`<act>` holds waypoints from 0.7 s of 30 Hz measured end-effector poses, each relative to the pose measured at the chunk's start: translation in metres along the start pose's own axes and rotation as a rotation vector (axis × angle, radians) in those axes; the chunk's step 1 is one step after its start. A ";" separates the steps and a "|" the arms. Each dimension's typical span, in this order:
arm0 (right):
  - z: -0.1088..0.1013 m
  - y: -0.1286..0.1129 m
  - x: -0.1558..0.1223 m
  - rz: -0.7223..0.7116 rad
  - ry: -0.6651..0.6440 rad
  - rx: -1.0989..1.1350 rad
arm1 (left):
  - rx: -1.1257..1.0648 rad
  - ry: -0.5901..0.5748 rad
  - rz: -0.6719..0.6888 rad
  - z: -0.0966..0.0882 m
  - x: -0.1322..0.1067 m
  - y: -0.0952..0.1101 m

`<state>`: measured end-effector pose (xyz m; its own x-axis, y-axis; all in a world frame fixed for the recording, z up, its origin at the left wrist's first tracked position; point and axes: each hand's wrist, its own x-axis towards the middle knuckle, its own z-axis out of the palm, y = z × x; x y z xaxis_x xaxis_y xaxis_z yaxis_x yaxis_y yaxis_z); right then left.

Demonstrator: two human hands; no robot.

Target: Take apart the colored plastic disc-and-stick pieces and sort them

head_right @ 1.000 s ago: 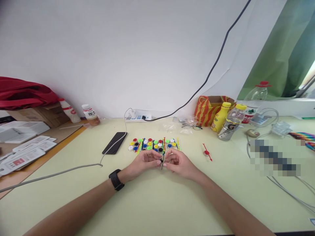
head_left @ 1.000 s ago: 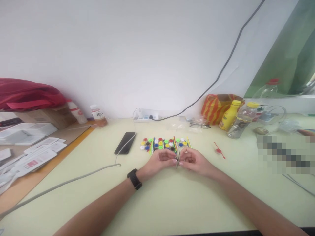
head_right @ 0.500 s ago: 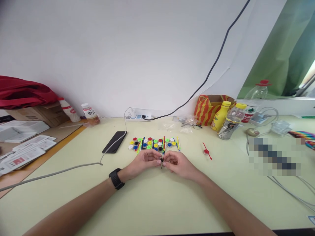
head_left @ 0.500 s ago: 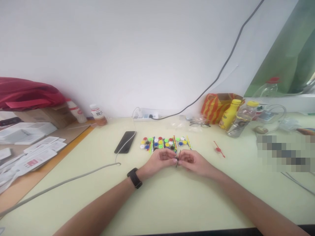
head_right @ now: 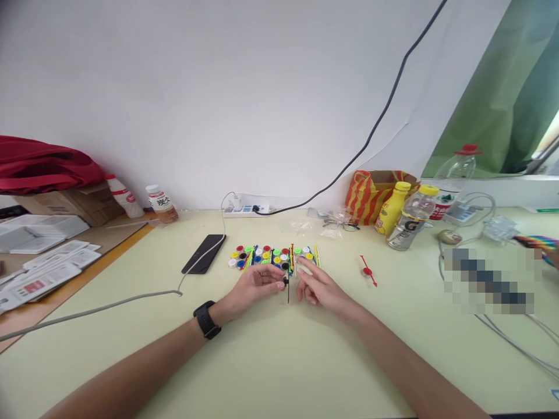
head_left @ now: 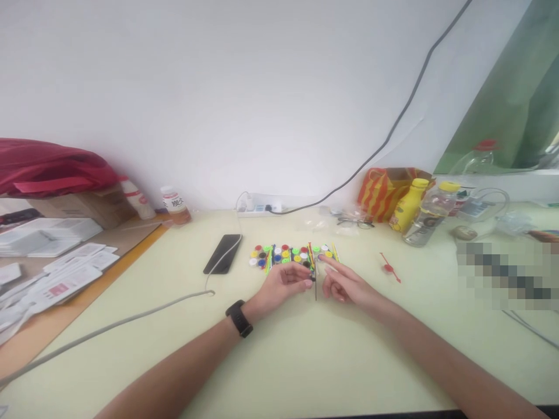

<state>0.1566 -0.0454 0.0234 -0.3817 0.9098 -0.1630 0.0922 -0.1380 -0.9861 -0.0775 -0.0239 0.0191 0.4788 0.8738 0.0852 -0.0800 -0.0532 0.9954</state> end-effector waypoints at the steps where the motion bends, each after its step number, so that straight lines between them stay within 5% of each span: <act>1: -0.002 -0.001 -0.001 0.015 -0.058 0.027 | -0.007 0.009 0.001 0.000 0.000 0.000; 5: -0.008 -0.005 -0.002 -0.056 -0.204 0.129 | -0.018 0.027 0.003 0.001 0.000 0.001; 11: -0.004 -0.006 0.000 -0.091 -0.021 0.136 | 0.012 0.009 -0.002 0.000 0.000 0.001; 21: -0.001 0.010 0.011 -0.233 -0.017 -0.078 | 0.075 -0.025 0.002 0.001 0.000 0.002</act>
<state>0.1540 -0.0362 0.0117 -0.4163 0.9067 0.0677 0.0702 0.1063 -0.9918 -0.0772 -0.0247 0.0211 0.5001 0.8616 0.0870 -0.0160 -0.0913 0.9957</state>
